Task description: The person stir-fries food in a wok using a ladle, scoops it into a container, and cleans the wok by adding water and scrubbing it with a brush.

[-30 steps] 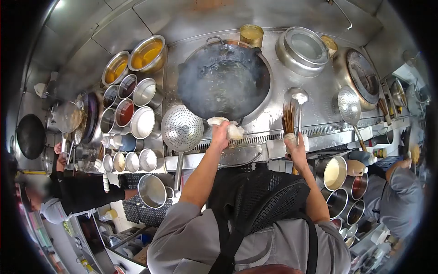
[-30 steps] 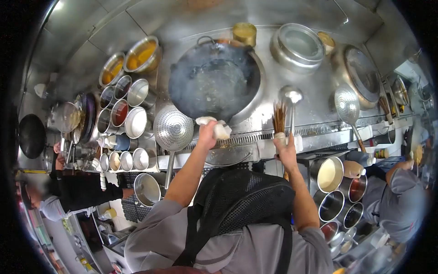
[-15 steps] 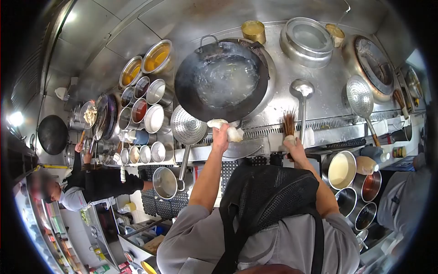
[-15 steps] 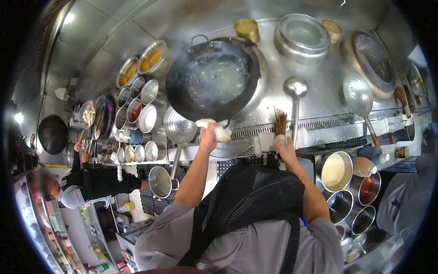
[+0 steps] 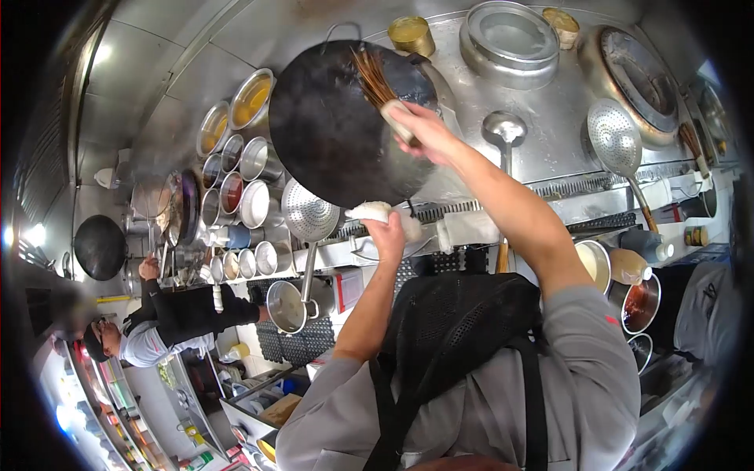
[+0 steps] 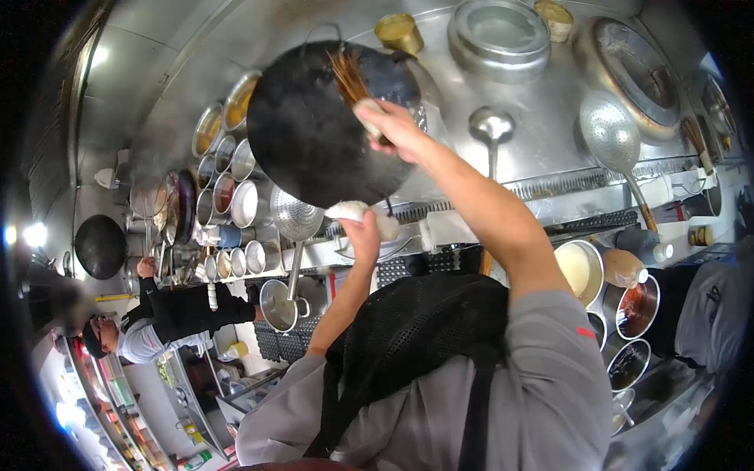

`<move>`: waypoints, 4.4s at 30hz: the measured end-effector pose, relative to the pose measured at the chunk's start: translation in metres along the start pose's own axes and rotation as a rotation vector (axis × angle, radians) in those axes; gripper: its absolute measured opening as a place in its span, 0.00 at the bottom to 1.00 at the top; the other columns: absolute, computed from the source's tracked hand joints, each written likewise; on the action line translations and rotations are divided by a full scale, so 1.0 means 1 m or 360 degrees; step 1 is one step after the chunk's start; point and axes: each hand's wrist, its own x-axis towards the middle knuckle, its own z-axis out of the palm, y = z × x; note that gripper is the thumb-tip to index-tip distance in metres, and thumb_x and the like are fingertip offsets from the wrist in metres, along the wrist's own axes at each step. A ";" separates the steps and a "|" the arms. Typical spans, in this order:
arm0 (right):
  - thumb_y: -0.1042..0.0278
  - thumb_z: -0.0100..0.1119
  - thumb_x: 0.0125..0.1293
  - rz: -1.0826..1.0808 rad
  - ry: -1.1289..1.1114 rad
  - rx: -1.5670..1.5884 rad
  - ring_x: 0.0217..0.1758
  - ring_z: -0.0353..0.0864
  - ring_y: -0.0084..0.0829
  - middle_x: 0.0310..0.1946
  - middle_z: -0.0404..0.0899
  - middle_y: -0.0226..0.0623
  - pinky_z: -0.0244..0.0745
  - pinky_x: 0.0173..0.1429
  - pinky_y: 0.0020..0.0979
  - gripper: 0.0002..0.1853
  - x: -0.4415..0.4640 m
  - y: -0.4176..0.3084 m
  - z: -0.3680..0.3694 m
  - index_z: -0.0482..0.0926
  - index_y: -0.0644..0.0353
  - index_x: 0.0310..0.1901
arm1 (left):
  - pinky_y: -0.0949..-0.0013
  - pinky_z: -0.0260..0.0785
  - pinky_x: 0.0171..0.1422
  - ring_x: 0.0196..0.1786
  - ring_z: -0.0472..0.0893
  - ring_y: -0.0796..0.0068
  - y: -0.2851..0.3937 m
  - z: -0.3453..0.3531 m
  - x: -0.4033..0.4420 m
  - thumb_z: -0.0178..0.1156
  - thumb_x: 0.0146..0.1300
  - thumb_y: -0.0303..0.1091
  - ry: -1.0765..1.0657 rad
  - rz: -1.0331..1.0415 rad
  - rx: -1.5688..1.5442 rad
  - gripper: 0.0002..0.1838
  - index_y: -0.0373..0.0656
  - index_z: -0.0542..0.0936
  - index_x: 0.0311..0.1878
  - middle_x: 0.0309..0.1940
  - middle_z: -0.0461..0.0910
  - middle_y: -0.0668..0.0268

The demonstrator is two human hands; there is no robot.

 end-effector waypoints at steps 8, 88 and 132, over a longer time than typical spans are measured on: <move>0.54 0.65 0.76 -0.0270 -0.0132 0.0421 0.30 0.80 0.23 0.37 0.81 0.34 0.71 0.27 0.22 0.23 -0.038 -0.022 -0.039 0.75 0.52 0.66 | 0.45 0.71 0.60 0.53 0.77 0.37 0.006 -0.037 0.032 0.69 0.55 0.32 -0.0563 0.0255 0.0688 0.18 0.38 0.83 0.50 0.50 0.78 0.44; 0.57 0.65 0.69 -0.0492 0.1155 -0.1909 0.58 0.81 0.69 0.57 0.80 0.70 0.76 0.63 0.55 0.43 -0.200 0.123 -0.028 0.57 0.63 0.80 | 0.48 0.82 0.56 0.45 0.86 0.59 -0.059 -0.032 0.127 0.66 0.69 0.34 -0.0779 -0.1764 -0.1232 0.13 0.40 0.78 0.51 0.42 0.83 0.61; 0.51 0.62 0.74 -0.1235 0.1213 -0.1750 0.72 0.75 0.58 0.65 0.75 0.67 0.69 0.75 0.51 0.38 0.270 0.035 0.057 0.63 0.69 0.75 | 0.59 0.77 0.56 0.50 0.83 0.64 -0.118 -0.024 0.112 0.64 0.63 0.32 -0.0549 -0.1172 -0.0420 0.19 0.28 0.78 0.53 0.48 0.83 0.54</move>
